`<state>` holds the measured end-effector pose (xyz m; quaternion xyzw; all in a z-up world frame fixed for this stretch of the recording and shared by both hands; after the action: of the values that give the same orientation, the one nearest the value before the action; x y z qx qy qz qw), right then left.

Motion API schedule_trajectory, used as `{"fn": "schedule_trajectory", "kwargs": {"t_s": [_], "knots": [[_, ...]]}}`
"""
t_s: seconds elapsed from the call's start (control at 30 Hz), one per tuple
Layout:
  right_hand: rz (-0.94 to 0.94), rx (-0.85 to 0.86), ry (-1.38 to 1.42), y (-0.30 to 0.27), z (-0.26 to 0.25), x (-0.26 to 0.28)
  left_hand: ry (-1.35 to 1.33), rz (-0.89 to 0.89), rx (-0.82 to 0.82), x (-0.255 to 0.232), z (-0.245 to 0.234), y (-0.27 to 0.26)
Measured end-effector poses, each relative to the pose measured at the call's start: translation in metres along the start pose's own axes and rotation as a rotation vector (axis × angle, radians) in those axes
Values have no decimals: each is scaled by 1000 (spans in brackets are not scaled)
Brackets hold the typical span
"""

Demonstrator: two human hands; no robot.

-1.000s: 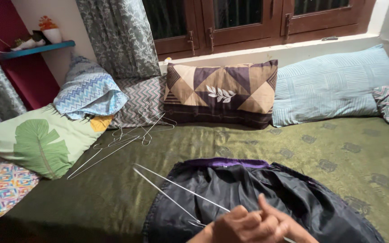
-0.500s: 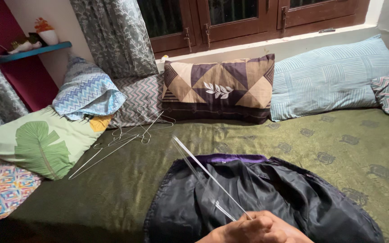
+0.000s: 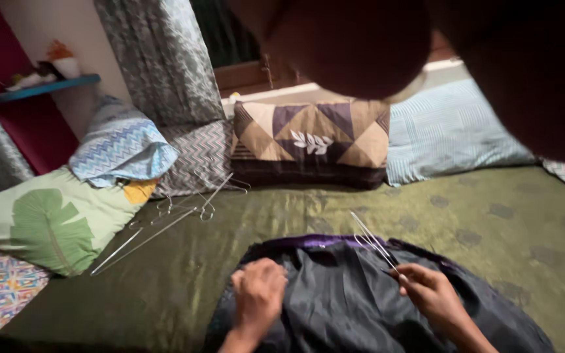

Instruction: The person places a purple vest on a hanger, buttons it, and sets it aside. Then the person places a red jacket on a hanger and adjusts it.

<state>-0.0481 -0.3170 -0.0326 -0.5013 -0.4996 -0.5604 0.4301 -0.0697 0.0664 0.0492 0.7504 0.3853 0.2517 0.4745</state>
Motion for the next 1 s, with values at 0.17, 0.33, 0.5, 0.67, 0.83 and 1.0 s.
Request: {"fn": "schedule_trajectory", "kwargs": {"t_s": [0.17, 0.33, 0.5, 0.67, 0.83, 1.0], "knots": [[210, 21, 116, -25, 11, 58, 307, -642, 229, 84, 55, -28], [199, 145, 202, -47, 16, 95, 113, -877, 375, 121, 101, -41], [161, 115, -33, -45, 30, 87, -94, -716, 187, 104, 90, -17], [70, 98, -72, -30, 25, 63, -232, -782, 188, 73, 42, 13], [-23, 60, -214, -14, 11, 37, -331, -765, 141, 60, 9, 23], [-79, 27, -267, 3, 19, 15, -371, -688, 98, 32, -14, 28]]}}
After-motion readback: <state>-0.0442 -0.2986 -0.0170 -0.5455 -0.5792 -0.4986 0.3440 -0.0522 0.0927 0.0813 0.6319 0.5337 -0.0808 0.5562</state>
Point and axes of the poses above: each hand's wrist, its own y-axis towards the middle knuckle, its own z-axis out of the palm, x = y × z, the point moved 1 cm from there along y, towards the middle knuckle, and after that the axes turned 6 degrees about -x, right-handed, at the moved point
